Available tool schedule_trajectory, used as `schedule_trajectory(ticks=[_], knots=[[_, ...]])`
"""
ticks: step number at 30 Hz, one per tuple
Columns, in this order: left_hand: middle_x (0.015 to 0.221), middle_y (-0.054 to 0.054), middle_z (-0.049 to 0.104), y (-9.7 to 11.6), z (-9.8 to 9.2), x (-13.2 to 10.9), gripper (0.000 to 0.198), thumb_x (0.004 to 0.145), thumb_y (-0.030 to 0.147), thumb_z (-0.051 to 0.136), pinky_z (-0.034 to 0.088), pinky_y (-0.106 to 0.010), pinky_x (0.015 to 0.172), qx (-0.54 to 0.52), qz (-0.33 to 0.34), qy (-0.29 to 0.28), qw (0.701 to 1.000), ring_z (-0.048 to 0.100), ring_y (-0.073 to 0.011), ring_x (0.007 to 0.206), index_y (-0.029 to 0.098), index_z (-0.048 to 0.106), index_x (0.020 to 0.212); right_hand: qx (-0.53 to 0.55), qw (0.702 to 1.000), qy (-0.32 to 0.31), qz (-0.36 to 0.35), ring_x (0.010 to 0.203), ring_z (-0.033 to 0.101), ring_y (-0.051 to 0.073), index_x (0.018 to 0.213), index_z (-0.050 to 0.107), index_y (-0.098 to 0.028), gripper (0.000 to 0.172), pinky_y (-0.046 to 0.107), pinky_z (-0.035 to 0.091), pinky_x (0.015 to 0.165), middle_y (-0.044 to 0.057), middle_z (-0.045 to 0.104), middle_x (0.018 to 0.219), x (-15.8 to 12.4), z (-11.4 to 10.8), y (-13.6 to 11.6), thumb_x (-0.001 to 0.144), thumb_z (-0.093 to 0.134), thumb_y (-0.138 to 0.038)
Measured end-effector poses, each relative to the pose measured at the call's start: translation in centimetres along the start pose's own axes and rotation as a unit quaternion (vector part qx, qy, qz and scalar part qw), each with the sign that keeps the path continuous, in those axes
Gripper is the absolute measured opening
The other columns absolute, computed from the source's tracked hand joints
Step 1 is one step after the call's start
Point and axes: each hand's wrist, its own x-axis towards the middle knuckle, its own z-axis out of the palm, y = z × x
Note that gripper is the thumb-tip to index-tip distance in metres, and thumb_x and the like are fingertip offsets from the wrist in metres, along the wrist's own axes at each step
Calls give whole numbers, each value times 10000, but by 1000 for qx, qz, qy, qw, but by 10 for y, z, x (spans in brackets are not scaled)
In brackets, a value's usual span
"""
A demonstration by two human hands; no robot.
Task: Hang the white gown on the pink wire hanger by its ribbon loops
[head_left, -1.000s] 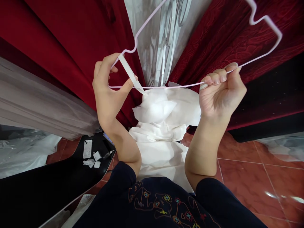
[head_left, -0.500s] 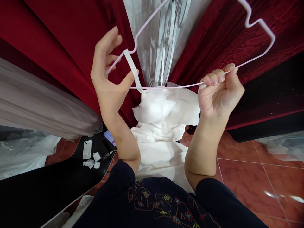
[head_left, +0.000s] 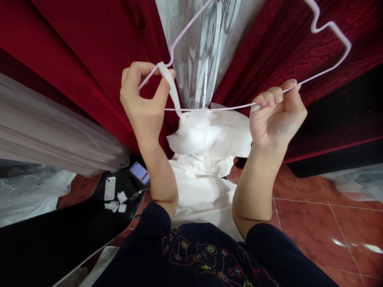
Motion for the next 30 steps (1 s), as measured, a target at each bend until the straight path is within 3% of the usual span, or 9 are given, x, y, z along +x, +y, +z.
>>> schedule_trajectory(ticks=[3, 7, 11, 15, 19, 23, 25, 27, 30], knots=[[1009, -51, 646, 7, -9, -2, 192, 838, 367, 718, 445, -393, 942, 108, 99, -55, 988, 572, -238, 1028, 250, 709, 990, 1, 1000, 21, 5, 529, 361, -14, 758, 537, -190, 358, 164, 413, 556, -23, 413, 589, -2, 3, 1, 979, 271, -285], [1041, -54, 655, 7, -18, 2, 295, 900, 390, 631, 442, -456, 983, 145, 109, -109, 977, 592, -249, 1027, 308, 661, 1182, -27, 999, 25, 7, 551, 358, 3, 741, 527, -229, 289, 172, 440, 583, -9, 431, 608, -6, 6, 4, 963, 346, -267], [1029, -49, 651, -1, -11, 6, 241, 901, 325, 641, 423, -399, 992, 57, 86, -123, 987, 570, -256, 1053, 308, 684, 1137, -76, 996, 36, -14, 564, 336, 35, 751, 538, -255, 268, 247, 470, 654, 2, 421, 611, -8, 5, 9, 950, 361, -285], [1001, -62, 631, 3, 4, 4, 250, 850, 320, 707, 346, -396, 1034, -16, -6, -89, 996, 534, -274, 1073, 215, 692, 1076, -102, 993, 48, -33, 587, 350, 43, 773, 562, -264, 228, 295, 468, 719, 0, 426, 635, -7, 5, 8, 932, 406, -313], [1031, -34, 642, 13, 6, 2, 283, 759, 112, 783, 371, -336, 997, -113, -80, -56, 989, 520, -267, 1159, 165, 675, 1015, -86, 994, 57, -28, 564, 341, 25, 766, 550, -218, 287, 244, 430, 643, -15, 374, 618, -6, 6, 4, 950, 356, -323], [1234, 45, 590, 0, 2, -4, 349, 814, 8, 704, 388, -300, 1060, -168, -72, 60, 981, 434, -214, 1305, 216, 618, 1082, -45, 998, 25, -21, 563, 337, 2, 745, 547, -207, 320, 206, 400, 615, -19, 360, 602, -7, 7, 7, 958, 320, -281], [1288, 46, 553, -15, 4, -14, 288, 888, 114, 658, 413, -319, 1049, -221, -64, 107, 967, 470, -200, 1288, 261, 581, 1123, -21, 999, 27, -18, 552, 343, 0, 739, 531, -202, 322, 189, 402, 593, -21, 347, 592, -9, 8, 13, 961, 311, -277], [1219, 2, 579, -29, 9, -26, 161, 980, 335, 514, 447, -351, 1022, -306, -103, 117, 939, 547, -195, 1208, 274, 556, 1123, 12, 999, 40, -10, 533, 348, 2, 749, 502, -188, 291, 178, 417, 572, -30, 333, 582, -10, 10, 18, 961, 327, -285], [1050, -28, 608, -35, 20, -43, 322, 999, 491, 338, 464, -326, 1014, -376, -148, 89, 911, 594, -168, 1104, 255, 556, 978, 52, 997, 52, -4, 505, 354, 11, 752, 467, -175, 255, 179, 442, 545, -46, 332, 563, -10, 13, 20, 951, 378, -306]])
